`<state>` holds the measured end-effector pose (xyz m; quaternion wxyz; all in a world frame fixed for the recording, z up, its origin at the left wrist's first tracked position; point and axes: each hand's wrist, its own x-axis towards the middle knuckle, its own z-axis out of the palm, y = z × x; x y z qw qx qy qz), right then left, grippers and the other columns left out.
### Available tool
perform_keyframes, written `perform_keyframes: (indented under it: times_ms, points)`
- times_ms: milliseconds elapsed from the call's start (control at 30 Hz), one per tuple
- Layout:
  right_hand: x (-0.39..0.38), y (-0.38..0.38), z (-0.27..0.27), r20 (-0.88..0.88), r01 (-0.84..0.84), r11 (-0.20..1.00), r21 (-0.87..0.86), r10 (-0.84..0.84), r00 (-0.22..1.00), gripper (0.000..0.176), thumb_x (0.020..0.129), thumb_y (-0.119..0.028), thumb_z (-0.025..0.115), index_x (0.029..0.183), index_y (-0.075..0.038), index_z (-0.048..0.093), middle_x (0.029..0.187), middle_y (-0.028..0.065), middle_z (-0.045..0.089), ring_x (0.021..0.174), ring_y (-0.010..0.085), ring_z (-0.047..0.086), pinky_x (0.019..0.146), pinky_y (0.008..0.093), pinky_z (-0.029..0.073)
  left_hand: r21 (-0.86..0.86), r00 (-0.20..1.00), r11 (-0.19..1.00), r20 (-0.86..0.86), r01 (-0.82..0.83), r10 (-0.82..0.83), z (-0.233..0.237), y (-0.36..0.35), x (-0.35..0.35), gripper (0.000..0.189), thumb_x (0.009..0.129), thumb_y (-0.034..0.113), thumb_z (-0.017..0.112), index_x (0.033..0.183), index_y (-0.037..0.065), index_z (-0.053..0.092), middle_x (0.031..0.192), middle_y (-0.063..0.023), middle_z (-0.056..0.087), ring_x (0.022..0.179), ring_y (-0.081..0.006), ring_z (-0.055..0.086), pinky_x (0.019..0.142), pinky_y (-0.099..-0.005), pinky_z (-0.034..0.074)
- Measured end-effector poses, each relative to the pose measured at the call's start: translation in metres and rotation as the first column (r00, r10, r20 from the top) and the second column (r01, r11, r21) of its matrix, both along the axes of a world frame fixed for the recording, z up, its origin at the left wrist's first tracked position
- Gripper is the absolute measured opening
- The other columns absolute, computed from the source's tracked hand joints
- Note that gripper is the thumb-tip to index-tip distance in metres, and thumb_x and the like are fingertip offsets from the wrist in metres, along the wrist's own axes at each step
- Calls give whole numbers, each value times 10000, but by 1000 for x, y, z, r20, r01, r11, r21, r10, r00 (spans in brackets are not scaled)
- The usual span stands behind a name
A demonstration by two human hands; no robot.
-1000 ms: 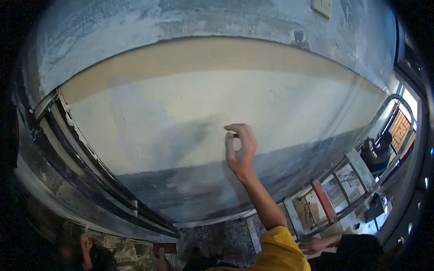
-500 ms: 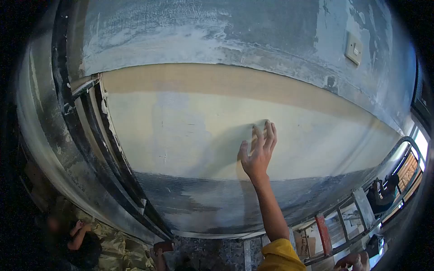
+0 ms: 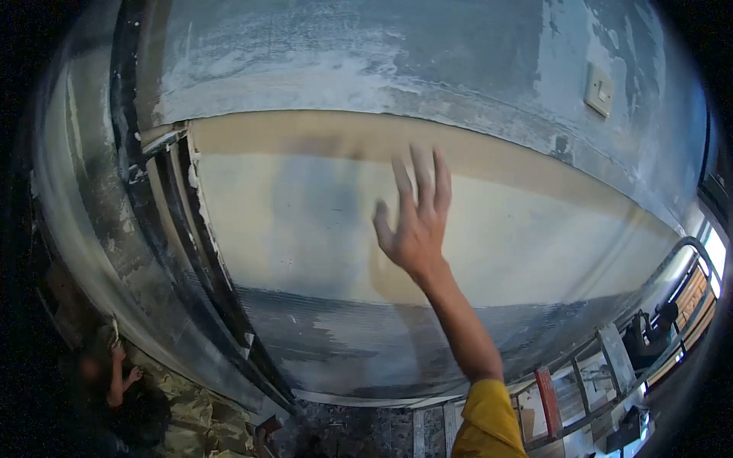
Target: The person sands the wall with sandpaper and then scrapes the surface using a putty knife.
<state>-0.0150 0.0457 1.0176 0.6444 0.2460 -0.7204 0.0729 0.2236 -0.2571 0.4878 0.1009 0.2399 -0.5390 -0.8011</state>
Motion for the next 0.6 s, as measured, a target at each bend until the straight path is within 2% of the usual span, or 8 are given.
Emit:
perform_keyframes:
  times_ms: [67, 133, 233, 600]
  points:
    - [-8, -30, 42, -32, -8, 999, 39, 9, 999, 708, 845, -181, 676, 1499, -58, 434, 1594, 214, 327, 1485, 463, 244, 1180, 585, 242, 12, 1000, 1000, -13, -13, 13, 0, 0, 2, 656, 925, 327, 719, 1426, 76, 379, 1361, -115, 425, 1178, -294, 448, 965, -426, 407]
    - [-18, -52, 66, -48, 167, 973, 160, -162, 986, 739, 884, -279, 662, 1535, -71, 382, 1625, 190, 283, 1518, 424, 200, 1204, 586, 187, 23, 999, 999, -30, -25, 26, 1, -2, 1, 633, 922, 316, 722, 1406, 70, 397, 1331, -108, 444, 1150, -282, 462, 945, -415, 415]
    - [-33, -64, 65, -76, 183, 972, 148, -173, 982, 755, 901, -320, 656, 1550, -79, 356, 1631, 175, 272, 1529, 389, 190, 1211, 589, 166, 38, 998, 998, -50, -42, 43, 2, -9, 2, 597, 918, 300, 726, 1375, 62, 424, 1286, -98, 471, 1107, -263, 482, 916, -397, 426]
    - [-29, -75, 75, -55, 152, 969, 194, -144, 988, 727, 896, -282, 650, 1538, -76, 380, 1628, 150, 289, 1521, 365, 224, 1204, 599, 183, 109, 993, 994, -106, -33, 45, 9, 6, -1, 470, 904, 242, 740, 1264, 32, 523, 1122, -60, 571, 951, -193, 556, 807, -333, 468]
